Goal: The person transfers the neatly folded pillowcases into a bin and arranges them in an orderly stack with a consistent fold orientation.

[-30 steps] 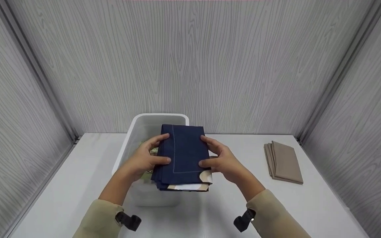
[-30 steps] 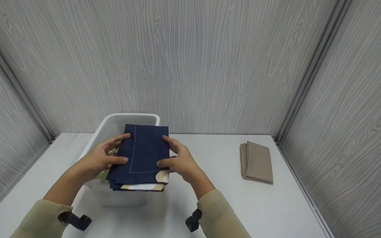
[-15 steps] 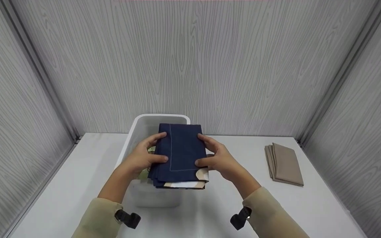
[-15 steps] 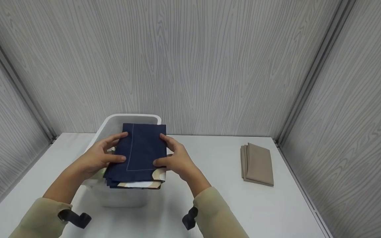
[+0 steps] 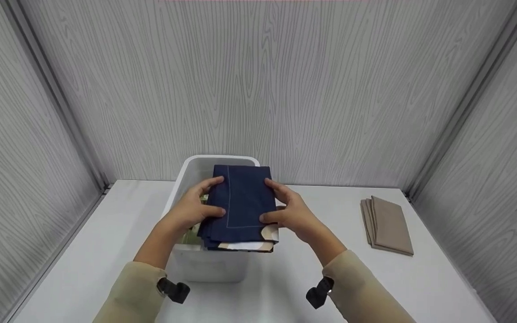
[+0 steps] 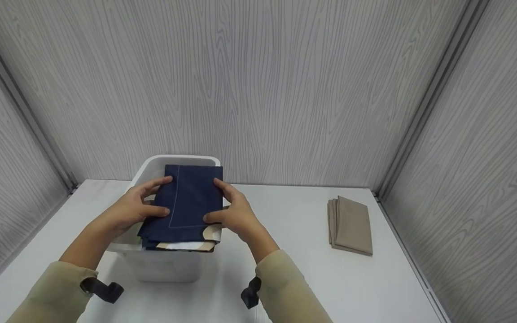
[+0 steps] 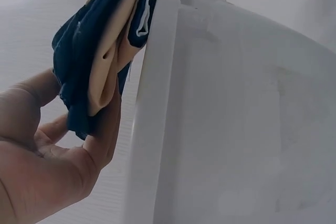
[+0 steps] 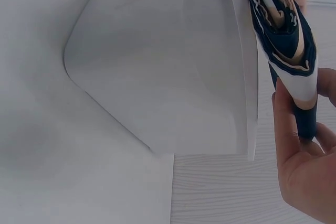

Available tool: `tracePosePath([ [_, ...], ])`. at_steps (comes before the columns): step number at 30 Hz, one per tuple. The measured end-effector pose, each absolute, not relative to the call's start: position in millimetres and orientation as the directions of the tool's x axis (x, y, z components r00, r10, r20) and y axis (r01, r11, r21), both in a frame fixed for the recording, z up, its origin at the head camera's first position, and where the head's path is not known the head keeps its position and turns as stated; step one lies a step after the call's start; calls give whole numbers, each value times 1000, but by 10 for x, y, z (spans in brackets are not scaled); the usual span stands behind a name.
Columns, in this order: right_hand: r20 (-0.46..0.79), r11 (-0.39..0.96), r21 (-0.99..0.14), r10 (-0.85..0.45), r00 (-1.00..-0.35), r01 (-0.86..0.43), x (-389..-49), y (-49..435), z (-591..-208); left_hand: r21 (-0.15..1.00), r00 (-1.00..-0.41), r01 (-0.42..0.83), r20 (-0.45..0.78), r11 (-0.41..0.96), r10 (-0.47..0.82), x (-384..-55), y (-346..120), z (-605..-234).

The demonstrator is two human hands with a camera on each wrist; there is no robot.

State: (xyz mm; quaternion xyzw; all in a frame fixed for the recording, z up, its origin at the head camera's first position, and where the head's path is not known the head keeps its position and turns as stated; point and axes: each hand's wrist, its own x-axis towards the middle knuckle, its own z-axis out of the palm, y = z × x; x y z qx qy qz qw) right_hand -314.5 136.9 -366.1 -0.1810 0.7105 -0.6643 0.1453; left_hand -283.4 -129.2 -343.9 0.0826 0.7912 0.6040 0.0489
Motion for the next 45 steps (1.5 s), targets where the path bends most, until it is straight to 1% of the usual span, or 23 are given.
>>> tracePosePath([
  [5,50,71,-993,-446,-894,-91,-3165,1326,-3647,941,-985,90,34,326,171,-2863,-1287,-3400],
  [9,59,112,-987,-436,-898,-119,-3177,1299,-3647,926,-987,86,30,368,155,-2869,-1273,-3387],
  [14,83,180,-969,-409,-909,-169,-3185,1270,-3652,919,-988,81,24,385,150,-2875,-1249,-3374],
  [22,105,267,-940,-372,-922,-214,-3200,1203,-3628,894,-986,112,47,433,158,-2913,-1228,-3330],
  [27,107,317,-920,-361,-927,-230,-3208,1159,-3617,887,-987,107,42,450,154,-2914,-1233,-3307],
  [33,105,338,-912,-354,-929,-232,-3203,1083,-3597,856,-989,109,41,505,144,-2912,-1267,-3285],
  [45,109,399,-881,-348,-931,-253,-3196,917,-3586,820,-992,107,48,562,119,-2874,-1372,-3256],
])
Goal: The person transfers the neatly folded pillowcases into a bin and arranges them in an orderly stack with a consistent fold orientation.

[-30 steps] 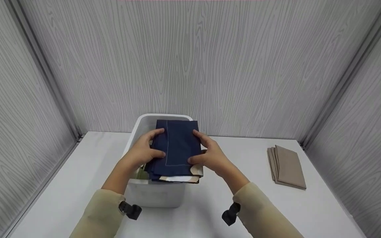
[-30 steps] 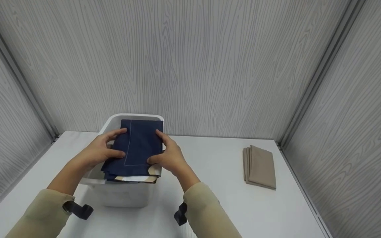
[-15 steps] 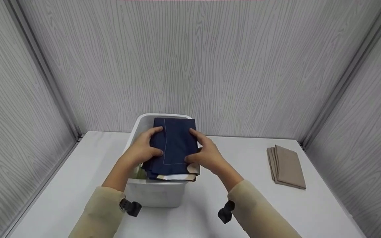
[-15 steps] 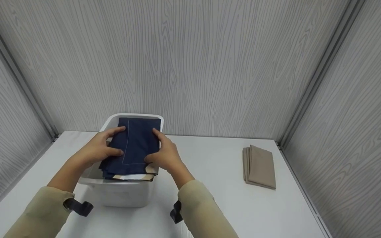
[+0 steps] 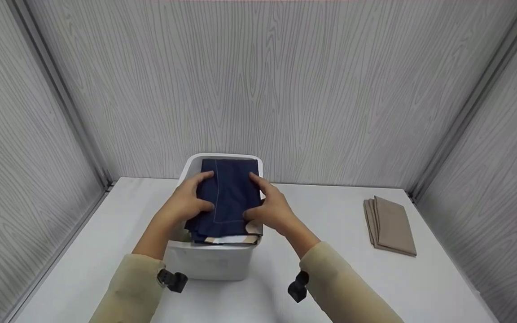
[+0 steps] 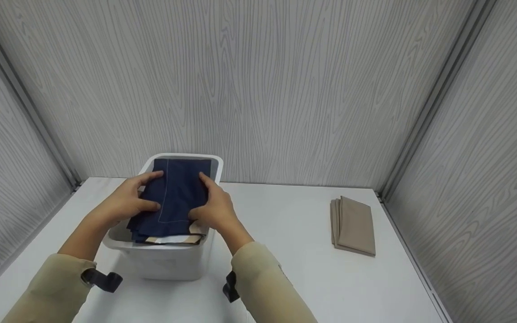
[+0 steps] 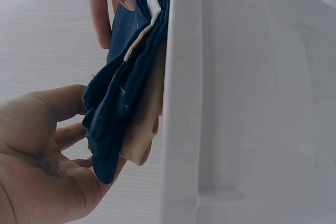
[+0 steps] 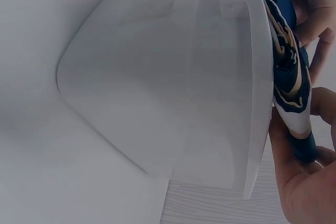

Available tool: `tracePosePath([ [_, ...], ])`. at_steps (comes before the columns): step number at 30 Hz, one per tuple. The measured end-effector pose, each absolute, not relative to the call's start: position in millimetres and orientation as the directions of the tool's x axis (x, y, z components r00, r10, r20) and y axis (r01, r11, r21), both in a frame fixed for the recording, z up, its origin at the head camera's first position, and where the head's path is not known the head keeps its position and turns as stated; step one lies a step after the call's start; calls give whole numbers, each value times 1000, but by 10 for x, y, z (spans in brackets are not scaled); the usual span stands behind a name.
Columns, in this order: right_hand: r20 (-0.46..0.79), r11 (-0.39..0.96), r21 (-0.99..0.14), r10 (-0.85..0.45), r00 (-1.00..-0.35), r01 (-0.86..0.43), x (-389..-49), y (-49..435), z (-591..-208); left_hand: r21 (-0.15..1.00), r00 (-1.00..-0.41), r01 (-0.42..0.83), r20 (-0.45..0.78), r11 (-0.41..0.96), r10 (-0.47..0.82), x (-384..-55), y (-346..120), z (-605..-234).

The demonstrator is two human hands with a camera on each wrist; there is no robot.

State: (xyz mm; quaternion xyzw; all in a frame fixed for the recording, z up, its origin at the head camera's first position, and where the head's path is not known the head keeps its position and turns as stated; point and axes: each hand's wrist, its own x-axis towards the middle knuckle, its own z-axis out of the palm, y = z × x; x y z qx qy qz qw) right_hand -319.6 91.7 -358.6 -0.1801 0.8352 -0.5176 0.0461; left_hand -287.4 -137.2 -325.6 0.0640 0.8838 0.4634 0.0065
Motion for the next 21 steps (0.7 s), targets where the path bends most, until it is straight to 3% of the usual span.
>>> tracePosePath([
  [21,122,398,-878,-351,-928,-266,-3188,750,-3583,798,-993,112,60,592,106,-2872,-1544,-3270],
])
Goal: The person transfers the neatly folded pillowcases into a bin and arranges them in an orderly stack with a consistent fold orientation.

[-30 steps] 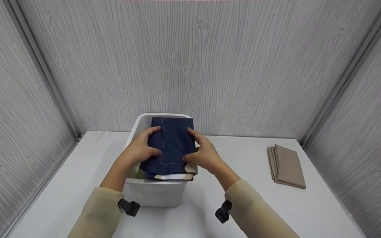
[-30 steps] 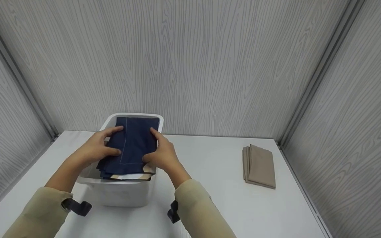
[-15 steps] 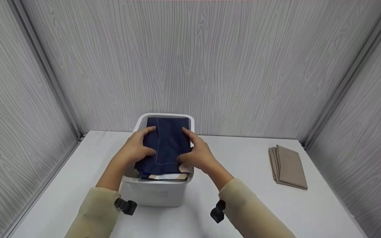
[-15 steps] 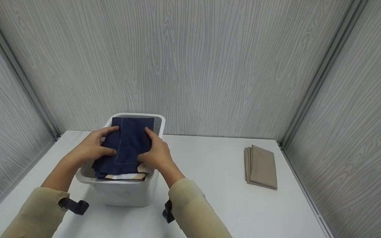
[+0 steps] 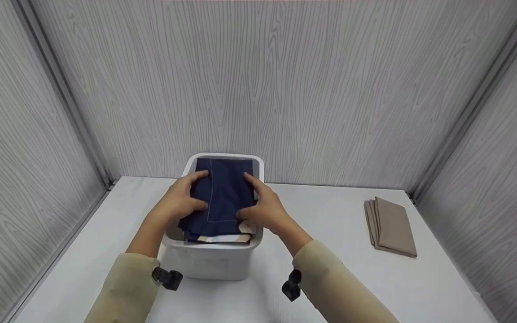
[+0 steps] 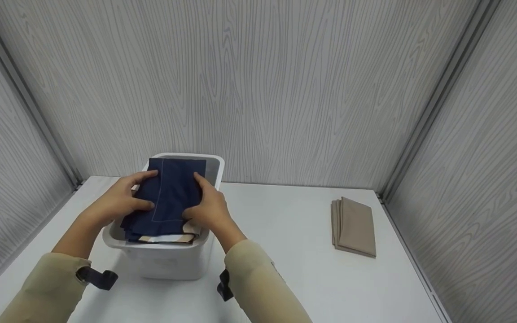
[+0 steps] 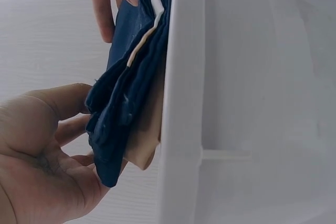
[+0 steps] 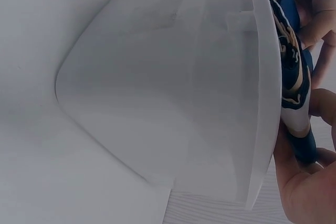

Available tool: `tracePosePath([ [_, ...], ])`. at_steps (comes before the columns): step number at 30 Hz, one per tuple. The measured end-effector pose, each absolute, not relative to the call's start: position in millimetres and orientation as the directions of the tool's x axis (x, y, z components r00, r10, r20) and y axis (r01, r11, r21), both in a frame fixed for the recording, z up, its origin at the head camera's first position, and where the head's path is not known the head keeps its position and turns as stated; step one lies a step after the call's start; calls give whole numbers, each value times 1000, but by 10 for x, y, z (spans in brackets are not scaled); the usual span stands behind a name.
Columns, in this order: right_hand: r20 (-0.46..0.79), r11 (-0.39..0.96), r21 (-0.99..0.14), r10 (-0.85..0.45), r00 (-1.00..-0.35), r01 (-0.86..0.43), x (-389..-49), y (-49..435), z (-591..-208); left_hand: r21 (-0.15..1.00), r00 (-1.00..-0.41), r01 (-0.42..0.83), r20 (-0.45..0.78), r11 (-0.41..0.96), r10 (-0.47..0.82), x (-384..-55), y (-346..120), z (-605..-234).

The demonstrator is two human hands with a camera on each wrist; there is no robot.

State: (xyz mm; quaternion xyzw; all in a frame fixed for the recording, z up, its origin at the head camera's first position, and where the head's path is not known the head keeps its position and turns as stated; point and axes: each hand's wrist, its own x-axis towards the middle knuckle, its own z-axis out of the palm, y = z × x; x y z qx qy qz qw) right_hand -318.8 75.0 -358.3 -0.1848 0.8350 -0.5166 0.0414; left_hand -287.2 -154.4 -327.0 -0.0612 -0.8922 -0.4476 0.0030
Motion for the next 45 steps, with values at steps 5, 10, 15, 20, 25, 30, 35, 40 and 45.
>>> tracePosePath([
  [5,128,400,-874,-356,-926,-275,-3184,713,-3585,787,-992,117,69,606,102,-2883,-1573,-3282],
  [10,133,404,-872,-346,-929,-276,-3198,695,-3620,785,-992,125,79,606,103,-2891,-1575,-3304],
  [15,140,417,-863,-341,-930,-283,-3208,690,-3638,783,-993,118,73,611,98,-2899,-1588,-3324],
  [20,125,435,-858,-339,-933,-273,-3210,701,-3632,785,-992,115,60,609,110,-2911,-1607,-3343],
  [25,134,437,-854,-340,-931,-283,-3220,701,-3627,780,-992,113,52,616,117,-2928,-1634,-3359],
  [30,168,456,-835,-319,-933,-306,-3235,688,-3634,771,-991,124,59,625,124,-2946,-1661,-3386],
  [35,188,428,-848,-310,-932,-314,-3241,686,-3624,783,-989,131,60,608,136,-2962,-1676,-3390],
  [40,197,386,-867,-313,-929,-314,-3242,694,-3624,780,-989,127,57,613,133,-2958,-1677,-3388],
  [45,207,375,-870,-309,-928,-319,-3261,703,-3629,770,-989,130,61,625,132,-2967,-1683,-3404],
])
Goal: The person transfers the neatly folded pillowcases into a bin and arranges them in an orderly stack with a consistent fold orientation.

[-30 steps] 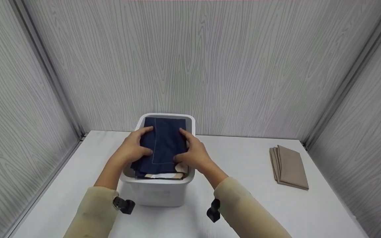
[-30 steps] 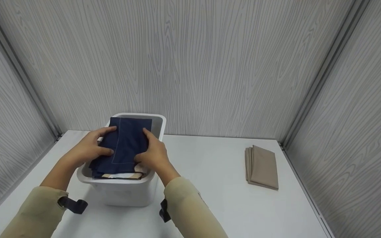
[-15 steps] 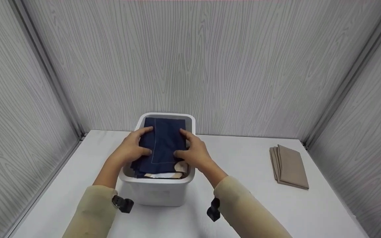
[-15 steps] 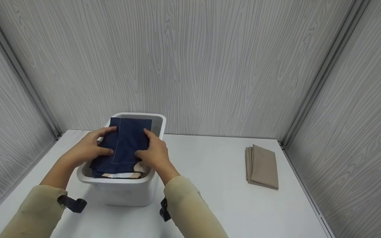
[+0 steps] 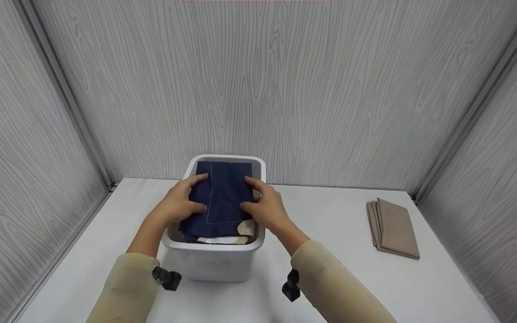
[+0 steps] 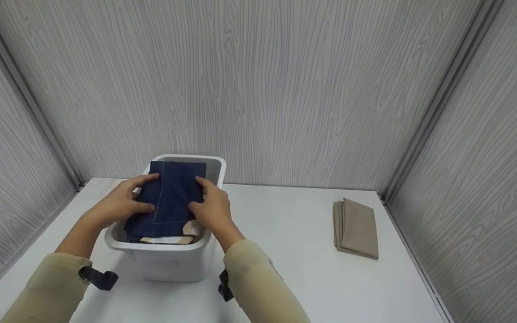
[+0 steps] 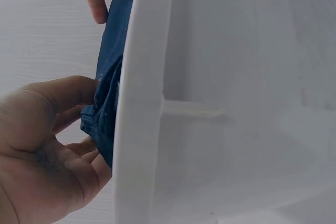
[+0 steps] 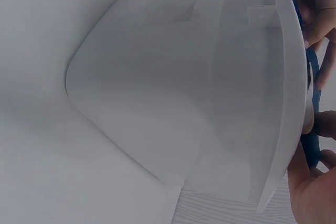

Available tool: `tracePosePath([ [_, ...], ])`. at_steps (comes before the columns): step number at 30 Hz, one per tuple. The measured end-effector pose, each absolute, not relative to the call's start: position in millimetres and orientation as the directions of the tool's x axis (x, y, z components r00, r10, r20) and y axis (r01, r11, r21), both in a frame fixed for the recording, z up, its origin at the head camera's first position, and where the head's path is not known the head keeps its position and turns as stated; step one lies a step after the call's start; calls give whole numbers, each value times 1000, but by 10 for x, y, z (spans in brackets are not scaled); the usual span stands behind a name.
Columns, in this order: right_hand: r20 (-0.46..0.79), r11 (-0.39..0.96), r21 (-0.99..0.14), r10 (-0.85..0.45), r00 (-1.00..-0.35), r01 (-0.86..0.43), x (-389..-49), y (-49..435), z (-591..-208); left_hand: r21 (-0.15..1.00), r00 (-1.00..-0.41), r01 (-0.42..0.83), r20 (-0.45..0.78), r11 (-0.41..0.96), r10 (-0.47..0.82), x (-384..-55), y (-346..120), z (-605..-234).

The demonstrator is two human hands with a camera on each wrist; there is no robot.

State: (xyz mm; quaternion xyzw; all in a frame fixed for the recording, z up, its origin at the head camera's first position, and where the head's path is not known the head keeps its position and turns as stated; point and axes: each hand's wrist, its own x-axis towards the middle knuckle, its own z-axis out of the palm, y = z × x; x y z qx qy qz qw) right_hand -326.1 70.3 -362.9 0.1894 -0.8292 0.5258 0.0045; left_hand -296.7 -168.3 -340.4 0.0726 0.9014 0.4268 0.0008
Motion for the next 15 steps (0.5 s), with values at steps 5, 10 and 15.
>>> tracePosePath([
  [5,206,410,-855,-293,-934,-317,-3278,690,-3633,764,-990,131,63,632,129,-2979,-1679,-3415],
  [10,221,458,-826,-274,-936,-329,-3277,678,-3635,753,-991,126,61,645,122,-2981,-1652,-3424],
  [15,255,509,-783,-263,-931,-358,-3275,665,-3638,735,-990,137,76,664,119,-3013,-1615,-3448],
])
